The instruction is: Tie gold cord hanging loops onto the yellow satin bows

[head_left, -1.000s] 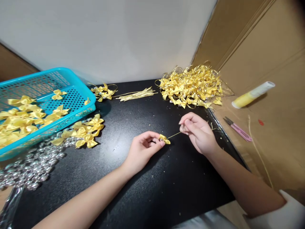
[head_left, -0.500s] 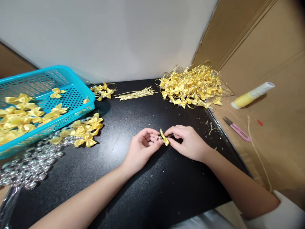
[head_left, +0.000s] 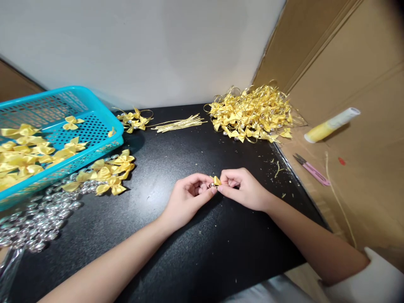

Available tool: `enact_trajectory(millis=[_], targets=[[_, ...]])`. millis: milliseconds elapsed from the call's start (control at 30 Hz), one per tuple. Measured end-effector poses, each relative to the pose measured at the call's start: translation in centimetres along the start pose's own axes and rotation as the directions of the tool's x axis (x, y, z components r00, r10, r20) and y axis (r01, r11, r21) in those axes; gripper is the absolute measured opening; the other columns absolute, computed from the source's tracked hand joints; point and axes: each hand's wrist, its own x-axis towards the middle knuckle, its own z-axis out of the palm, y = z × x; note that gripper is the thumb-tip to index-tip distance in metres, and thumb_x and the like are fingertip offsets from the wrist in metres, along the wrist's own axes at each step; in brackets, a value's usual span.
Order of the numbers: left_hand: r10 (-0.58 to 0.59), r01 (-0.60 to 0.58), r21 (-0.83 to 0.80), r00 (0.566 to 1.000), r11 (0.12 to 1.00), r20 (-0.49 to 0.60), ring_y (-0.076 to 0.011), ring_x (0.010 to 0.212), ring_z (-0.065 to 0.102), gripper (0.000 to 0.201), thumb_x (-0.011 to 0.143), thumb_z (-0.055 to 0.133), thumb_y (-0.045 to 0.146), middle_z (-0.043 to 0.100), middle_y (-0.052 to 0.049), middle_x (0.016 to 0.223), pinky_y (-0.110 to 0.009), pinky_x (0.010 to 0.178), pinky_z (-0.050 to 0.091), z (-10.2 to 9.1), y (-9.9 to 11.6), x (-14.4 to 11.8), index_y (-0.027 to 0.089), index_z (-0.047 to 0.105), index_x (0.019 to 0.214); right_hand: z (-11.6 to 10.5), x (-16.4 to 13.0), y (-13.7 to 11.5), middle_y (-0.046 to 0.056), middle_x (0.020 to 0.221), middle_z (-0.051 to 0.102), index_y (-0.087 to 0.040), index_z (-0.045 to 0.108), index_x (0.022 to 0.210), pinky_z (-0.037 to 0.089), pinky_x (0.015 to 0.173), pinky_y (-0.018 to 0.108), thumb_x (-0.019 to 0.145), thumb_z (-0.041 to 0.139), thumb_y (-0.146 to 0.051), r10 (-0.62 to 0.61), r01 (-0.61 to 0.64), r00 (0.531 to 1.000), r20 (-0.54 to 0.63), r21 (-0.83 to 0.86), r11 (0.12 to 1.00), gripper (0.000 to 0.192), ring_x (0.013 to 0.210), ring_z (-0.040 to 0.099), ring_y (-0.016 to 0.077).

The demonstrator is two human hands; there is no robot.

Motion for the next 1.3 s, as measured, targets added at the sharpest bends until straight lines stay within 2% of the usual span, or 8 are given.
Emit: enact_trajectory(millis=[267, 400, 500, 600, 800, 967, 1133, 1300], targets=[[-0.01, 0.01, -0.014, 1.0, 1.0, 0.003, -0.0084, 0.061, 0.051, 0.016, 0.074, 0.075, 0.024, 0.059, 0.002, 0.066, -0.021, 0.061, 0.042, 0.0, 0.0, -0.1, 0.014, 0.064, 0.08, 0.5, 0.3, 0.8, -0.004, 0.056, 0.039, -0.02, 0.046, 0.059, 0.026, 0.054, 0.025, 0.076, 0.054, -0.029, 0.012, -0.016, 1.0, 0.014, 0.354, 0.935, 0.021, 0.055, 0.033, 0.0108], [0.033, -0.025, -0.132, 0.998, 0.991, 0.059, -0.0111, 0.074, 0.057, 0.022, 0.073, 0.077, 0.02, 0.063, -0.001, 0.081, -0.022, 0.068, 0.047, -0.3, 0.0, 0.1, 0.016, 0.064, 0.09, 0.8, 0.2, 1.1, -0.004, 0.06, 0.039, -0.02, 0.046, 0.062, 0.026, 0.057, 0.026, 0.074, 0.056, -0.027, 0.03, -0.039, 0.999, 0.027, 0.445, 0.895, 0.017, 0.058, 0.033, 0.0115], [0.053, -0.016, -0.226, 0.986, 0.974, 0.158, -0.0142, 0.086, 0.059, 0.038, 0.074, 0.077, 0.022, 0.064, -0.003, 0.092, -0.025, 0.077, 0.048, -0.7, 0.0, 0.3, 0.019, 0.064, 0.109, 0.9, 0.2, 0.9, -0.003, 0.061, 0.041, -0.019, 0.045, 0.062, 0.027, 0.06, 0.027, 0.075, 0.055, -0.027, 0.031, -0.052, 0.998, 0.052, 0.466, 0.883, 0.018, 0.06, 0.035, 0.012], [0.033, 0.022, -0.249, 0.976, 0.968, 0.215, -0.0143, 0.085, 0.058, 0.025, 0.08, 0.071, 0.027, 0.064, -0.003, 0.09, -0.026, 0.079, 0.046, -1.1, 0.0, 0.5, 0.017, 0.068, 0.103, 1.0, 0.3, 0.6, -0.003, 0.062, 0.043, -0.019, 0.048, 0.064, 0.028, 0.061, 0.027, 0.078, 0.055, -0.027, 0.036, -0.068, 0.996, 0.079, 0.456, 0.887, 0.018, 0.062, 0.037, 0.0121], [0.1, -0.064, -0.192, 0.978, 0.979, 0.184, -0.0111, 0.079, 0.055, 0.008, 0.084, 0.068, 0.022, 0.061, -0.001, 0.085, -0.024, 0.077, 0.043, -1.0, -0.3, 0.6, 0.015, 0.065, 0.083, 1.0, 0.3, 0.7, -0.003, 0.064, 0.046, -0.018, 0.052, 0.067, 0.029, 0.062, 0.027, 0.081, 0.057, -0.03, 0.032, -0.067, 0.996, 0.089, 0.421, 0.904, 0.019, 0.062, 0.039, 0.0118], [0.057, 0.004, -0.251, 0.97, 0.968, 0.235, -0.0108, 0.076, 0.055, 0.014, 0.091, 0.06, 0.029, 0.06, 0.0, 0.081, -0.024, 0.075, 0.043, -0.8, -0.6, 0.4, 0.015, 0.058, 0.088, 1.0, 0.4, 1.3, -0.004, 0.06, 0.042, -0.019, 0.049, 0.063, 0.028, 0.059, 0.027, 0.08, 0.057, -0.031, 0.045, -0.06, 0.998, 0.046, 0.435, 0.898, 0.023, 0.059, 0.037, 0.0118], [0.078, -0.018, -0.239, 0.967, 0.971, 0.244, -0.0104, 0.074, 0.056, 0.017, 0.091, 0.06, 0.031, 0.061, 0.0, 0.078, -0.024, 0.072, 0.043, -0.7, -0.6, 0.3, 0.015, 0.055, 0.089, 1.0, 0.5, 1.4, -0.004, 0.058, 0.041, -0.019, 0.047, 0.061, 0.027, 0.057, 0.027, 0.078, 0.056, -0.03, 0.093, -0.094, 0.995, 0.025, 0.49, 0.867, 0.022, 0.057, 0.036, 0.0112], [0.07, -0.003, -0.299, 0.974, 0.954, 0.217, -0.0099, 0.073, 0.057, 0.011, 0.09, 0.062, 0.026, 0.063, 0.0, 0.079, -0.023, 0.072, 0.044, -0.6, -0.7, 0.4, 0.017, 0.056, 0.09, 0.9, 0.5, 1.4, -0.004, 0.06, 0.042, -0.018, 0.048, 0.062, 0.029, 0.059, 0.026, 0.081, 0.056, -0.027, 0.024, -0.018, 1.0, -0.012, 0.404, 0.915, 0.022, 0.059, 0.038, 0.0106]])
